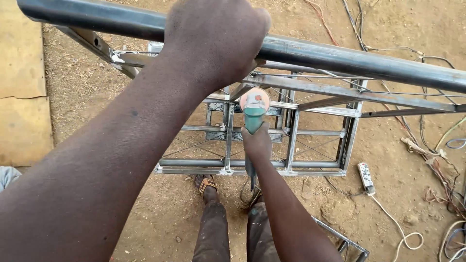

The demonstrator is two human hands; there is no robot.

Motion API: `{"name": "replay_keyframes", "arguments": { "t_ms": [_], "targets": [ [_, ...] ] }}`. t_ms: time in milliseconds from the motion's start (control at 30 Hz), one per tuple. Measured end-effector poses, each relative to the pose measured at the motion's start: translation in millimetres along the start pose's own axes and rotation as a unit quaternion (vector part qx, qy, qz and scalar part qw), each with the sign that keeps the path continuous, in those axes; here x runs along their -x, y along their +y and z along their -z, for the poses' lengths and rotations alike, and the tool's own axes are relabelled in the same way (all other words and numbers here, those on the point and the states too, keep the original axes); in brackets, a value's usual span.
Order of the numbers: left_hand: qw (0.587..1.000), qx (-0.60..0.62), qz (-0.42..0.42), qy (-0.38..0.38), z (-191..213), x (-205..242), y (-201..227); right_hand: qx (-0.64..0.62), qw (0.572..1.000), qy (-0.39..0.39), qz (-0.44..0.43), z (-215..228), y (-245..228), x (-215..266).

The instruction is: Smoothing out weld beads on a metal frame using a portable angle grinder

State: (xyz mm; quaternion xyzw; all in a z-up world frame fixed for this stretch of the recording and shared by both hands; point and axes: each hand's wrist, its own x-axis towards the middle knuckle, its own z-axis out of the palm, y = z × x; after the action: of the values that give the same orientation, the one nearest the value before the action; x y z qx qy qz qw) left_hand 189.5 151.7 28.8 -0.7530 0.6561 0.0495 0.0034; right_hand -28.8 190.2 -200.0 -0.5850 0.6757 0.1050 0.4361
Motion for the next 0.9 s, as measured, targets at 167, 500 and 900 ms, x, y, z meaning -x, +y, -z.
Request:
{"name": "replay_keyframes", "arguments": {
  "t_ms": [167,500,900],
  "targets": [
    [0.999,-0.013,-0.014,0.042,-8,-1,-5,0.022,1.0,-0.012,0.014,-9,-8,-1],
    [0.993,-0.089,-0.037,0.06,-8,0,-9,-0.03,0.999,0.018,0.014,-12,13,-3],
    [0.95,-0.311,-0.036,-0.002,-4,9,-17,-0.064,0.997,-0.041,0.021,9,-2,-23]
  ]
}}
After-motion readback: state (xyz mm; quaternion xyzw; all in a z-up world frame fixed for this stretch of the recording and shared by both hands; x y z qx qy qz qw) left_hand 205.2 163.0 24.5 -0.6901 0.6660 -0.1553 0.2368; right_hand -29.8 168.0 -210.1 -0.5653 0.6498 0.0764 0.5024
